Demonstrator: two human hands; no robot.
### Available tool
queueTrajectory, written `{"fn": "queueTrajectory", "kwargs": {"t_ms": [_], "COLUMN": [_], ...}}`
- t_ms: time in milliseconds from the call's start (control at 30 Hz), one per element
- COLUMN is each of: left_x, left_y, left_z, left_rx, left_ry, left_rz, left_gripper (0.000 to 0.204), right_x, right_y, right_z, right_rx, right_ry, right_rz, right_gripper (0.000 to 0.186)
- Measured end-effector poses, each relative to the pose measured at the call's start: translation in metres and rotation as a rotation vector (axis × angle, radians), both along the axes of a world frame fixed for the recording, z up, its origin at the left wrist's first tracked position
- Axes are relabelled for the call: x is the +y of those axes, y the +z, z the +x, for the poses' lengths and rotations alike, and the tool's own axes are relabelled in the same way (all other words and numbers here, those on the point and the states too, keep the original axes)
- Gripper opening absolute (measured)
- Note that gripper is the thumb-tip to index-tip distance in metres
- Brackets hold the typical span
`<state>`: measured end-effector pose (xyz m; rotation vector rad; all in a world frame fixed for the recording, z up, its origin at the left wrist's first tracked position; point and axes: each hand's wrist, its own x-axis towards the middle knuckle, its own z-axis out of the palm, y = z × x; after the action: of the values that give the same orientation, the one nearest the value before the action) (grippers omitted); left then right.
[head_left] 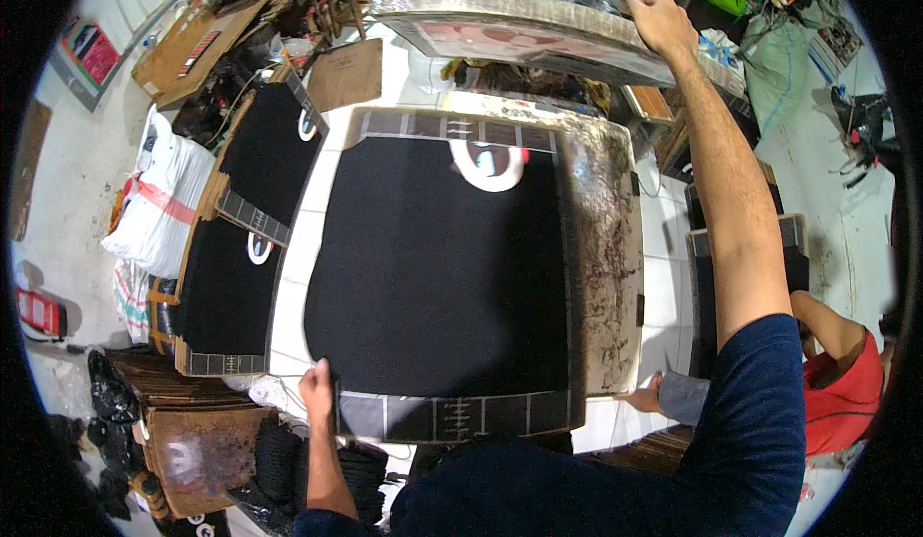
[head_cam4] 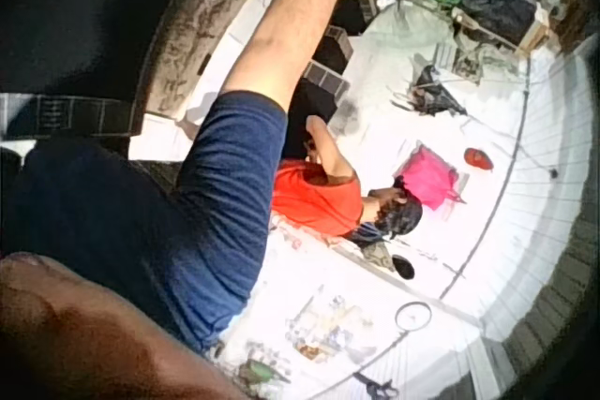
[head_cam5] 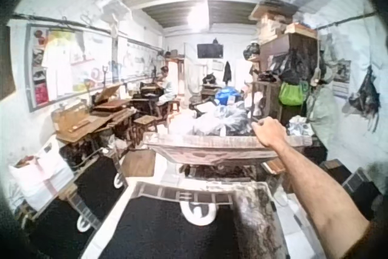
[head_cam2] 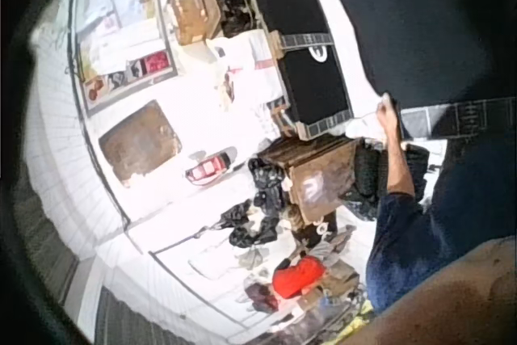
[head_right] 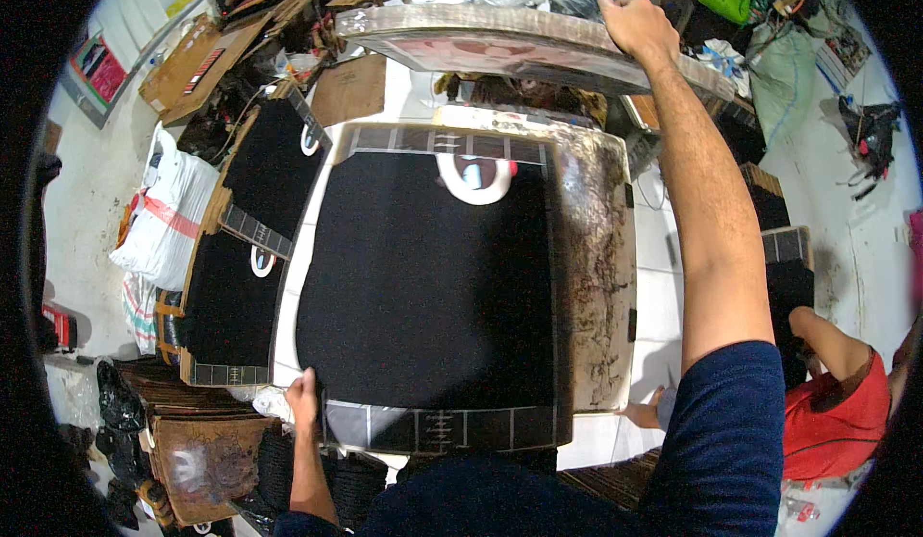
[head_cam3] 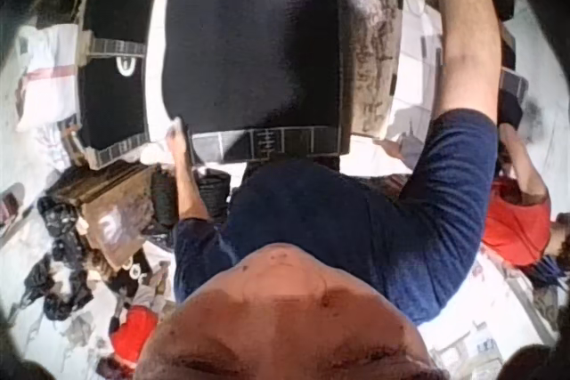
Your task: The person uses a squeegee to pull ink across a screen printing frame placed over a black fabric item. The person repeatedly lifts the frame, repositions it, and applies ink to print a design onto the fabric.
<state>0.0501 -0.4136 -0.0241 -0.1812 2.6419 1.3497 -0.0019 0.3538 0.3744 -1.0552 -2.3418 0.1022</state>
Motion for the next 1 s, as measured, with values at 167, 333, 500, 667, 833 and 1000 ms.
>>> {"fn": "queueTrajectory", "kwargs": {"t_ms": [167,333,500,667,833,1000], "left_x": [0.104,0.131,0.137,0.163,0.176,0.181], "left_y": [-0.024,-0.028,-0.005,0.019,0.032,0.036], "left_z": [-0.002,0.008,0.005,-0.006,-0.015,-0.023], "left_rx": [-0.093,-0.235,-0.23,-0.161,-0.202,-0.247], "left_ry": [-0.332,-0.379,-0.387,-0.404,-0.417,-0.434], "left_rz": [0.151,-0.043,-0.191,-0.316,-0.409,-0.386], "left_gripper": [0.044,0.048,0.052,0.054,0.06,0.064], "right_x": [-0.013,-0.028,-0.029,-0.017,-0.001,0.003], "right_y": [0.0,0.014,0.028,0.038,0.039,0.04], "right_z": [0.006,0.01,0.001,-0.012,-0.02,-0.026], "right_rx": [0.012,0.09,0.086,0.069,0.057,0.127], "right_ry": [0.017,0.032,-0.023,-0.021,-0.011,-0.022], "right_rz": [0.051,-0.096,-0.041,-0.033,0.004,0.049], "right_gripper": [0.06,0.058,0.059,0.062,0.064,0.078]}}
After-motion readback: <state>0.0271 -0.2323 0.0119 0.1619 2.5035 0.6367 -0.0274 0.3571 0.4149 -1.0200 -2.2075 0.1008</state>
